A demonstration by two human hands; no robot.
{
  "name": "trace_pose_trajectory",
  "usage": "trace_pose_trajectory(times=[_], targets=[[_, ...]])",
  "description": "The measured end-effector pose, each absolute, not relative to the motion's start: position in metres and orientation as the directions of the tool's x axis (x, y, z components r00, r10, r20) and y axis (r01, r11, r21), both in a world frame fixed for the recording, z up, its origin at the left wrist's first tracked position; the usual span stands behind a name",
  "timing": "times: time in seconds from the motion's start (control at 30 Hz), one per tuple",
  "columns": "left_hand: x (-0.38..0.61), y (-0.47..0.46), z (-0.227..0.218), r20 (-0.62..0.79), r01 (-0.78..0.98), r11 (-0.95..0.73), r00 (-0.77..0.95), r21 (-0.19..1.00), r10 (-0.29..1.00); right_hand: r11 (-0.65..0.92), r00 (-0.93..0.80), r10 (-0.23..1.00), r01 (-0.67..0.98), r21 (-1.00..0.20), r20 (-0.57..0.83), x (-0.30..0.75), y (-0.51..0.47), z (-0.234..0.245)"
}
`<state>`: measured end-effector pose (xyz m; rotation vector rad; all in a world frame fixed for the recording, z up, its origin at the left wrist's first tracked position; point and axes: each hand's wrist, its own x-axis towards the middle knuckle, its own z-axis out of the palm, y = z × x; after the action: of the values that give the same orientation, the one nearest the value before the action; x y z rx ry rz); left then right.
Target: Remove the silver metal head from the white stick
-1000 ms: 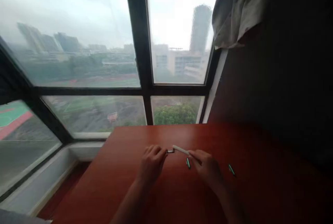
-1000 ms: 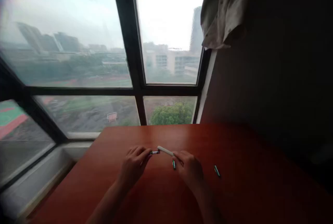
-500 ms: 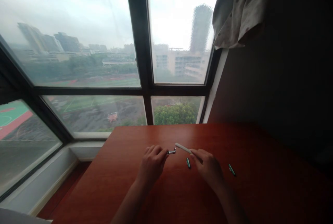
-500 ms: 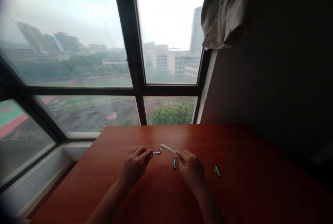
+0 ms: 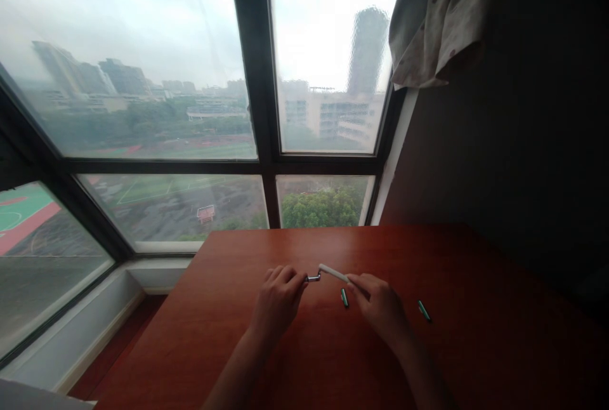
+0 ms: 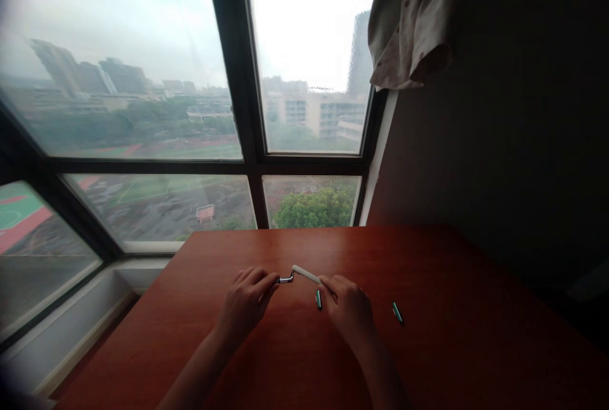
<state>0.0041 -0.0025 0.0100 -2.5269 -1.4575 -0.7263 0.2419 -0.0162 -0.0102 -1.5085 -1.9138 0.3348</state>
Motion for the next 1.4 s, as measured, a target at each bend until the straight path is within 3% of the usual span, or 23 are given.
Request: trace_pose_trajectory(times=[0.43, 0.67, 1.4], targets=[[0.0041, -0.0034, 0.0114, 0.467, 0.832, -0.536, 0.421, 0.142, 0.778, 0.24, -0.087, 0.952, 0.808, -0.537, 0.295, 0.2424, -0.0173, -0.0108], [0.006, -0.0035, 0.0126, 0.453, 0.837, -0.53, 0.422, 0.138, 0.785, 0.295, -0.1, 0.939, 0.728, -0.619, 0.33, 0.2459, -0.0172, -0.008], [0.0074, -0.0053, 0.0131, 0.45, 0.831, -0.54, 0.433, 0.138, 0.781, 0.287, -0.107, 0.942, 0.751, -0.595, 0.319, 0.2464, -0.0186, -0.006]])
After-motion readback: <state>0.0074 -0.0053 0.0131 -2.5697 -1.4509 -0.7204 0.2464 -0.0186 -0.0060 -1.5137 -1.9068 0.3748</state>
